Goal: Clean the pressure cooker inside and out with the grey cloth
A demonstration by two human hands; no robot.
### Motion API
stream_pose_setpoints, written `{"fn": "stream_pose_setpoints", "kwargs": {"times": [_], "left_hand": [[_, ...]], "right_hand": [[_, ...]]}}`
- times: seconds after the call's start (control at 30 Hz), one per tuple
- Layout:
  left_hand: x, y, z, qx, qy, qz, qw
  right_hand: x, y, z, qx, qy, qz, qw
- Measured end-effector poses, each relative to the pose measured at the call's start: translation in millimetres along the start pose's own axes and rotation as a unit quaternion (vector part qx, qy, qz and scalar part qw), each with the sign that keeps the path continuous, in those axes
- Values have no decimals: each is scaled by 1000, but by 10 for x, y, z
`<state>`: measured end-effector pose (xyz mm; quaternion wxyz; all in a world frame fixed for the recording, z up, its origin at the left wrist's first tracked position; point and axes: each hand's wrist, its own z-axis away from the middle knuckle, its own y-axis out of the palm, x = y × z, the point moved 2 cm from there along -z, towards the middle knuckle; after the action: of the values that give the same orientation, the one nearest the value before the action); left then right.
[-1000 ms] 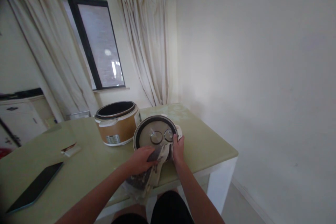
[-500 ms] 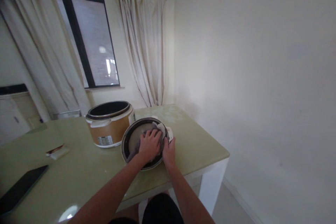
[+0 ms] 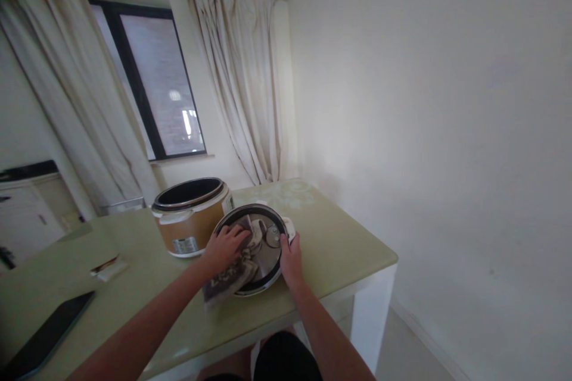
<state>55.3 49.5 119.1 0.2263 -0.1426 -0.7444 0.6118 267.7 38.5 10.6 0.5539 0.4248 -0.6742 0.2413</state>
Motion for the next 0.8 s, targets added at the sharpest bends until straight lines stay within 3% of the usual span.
{"fn": "stream_pose_setpoints", "kwargs": {"times": [0.1,0.23,0.33,0.4,0.63,0.73,0.8], "left_hand": [[22,-78,-218,-26,-54,0,998],[-369,-120,-412,-80,-105,99,986],[-703,-74,-425,-102,-48,155,981],[-785,-23,-377,-96,-7,160,982],[-468,35,-207,55,98,142,983],[-317,-21,-214,101,95,115,984],[-202,-54,-234,101,61,87,989]], "right_hand": [[11,0,5,12,-14,3,1000],[-24,-36,-17,14,-19,13,1000],[-77,-77,-57,11,-15,7,1000],[-111,-101,-86,11,-5,-1,1000],[-110,-109,-97,0,19,9,1000],[-75,-76,-71,13,1,12,1000],[-68,-56,-58,21,-5,15,1000]]}}
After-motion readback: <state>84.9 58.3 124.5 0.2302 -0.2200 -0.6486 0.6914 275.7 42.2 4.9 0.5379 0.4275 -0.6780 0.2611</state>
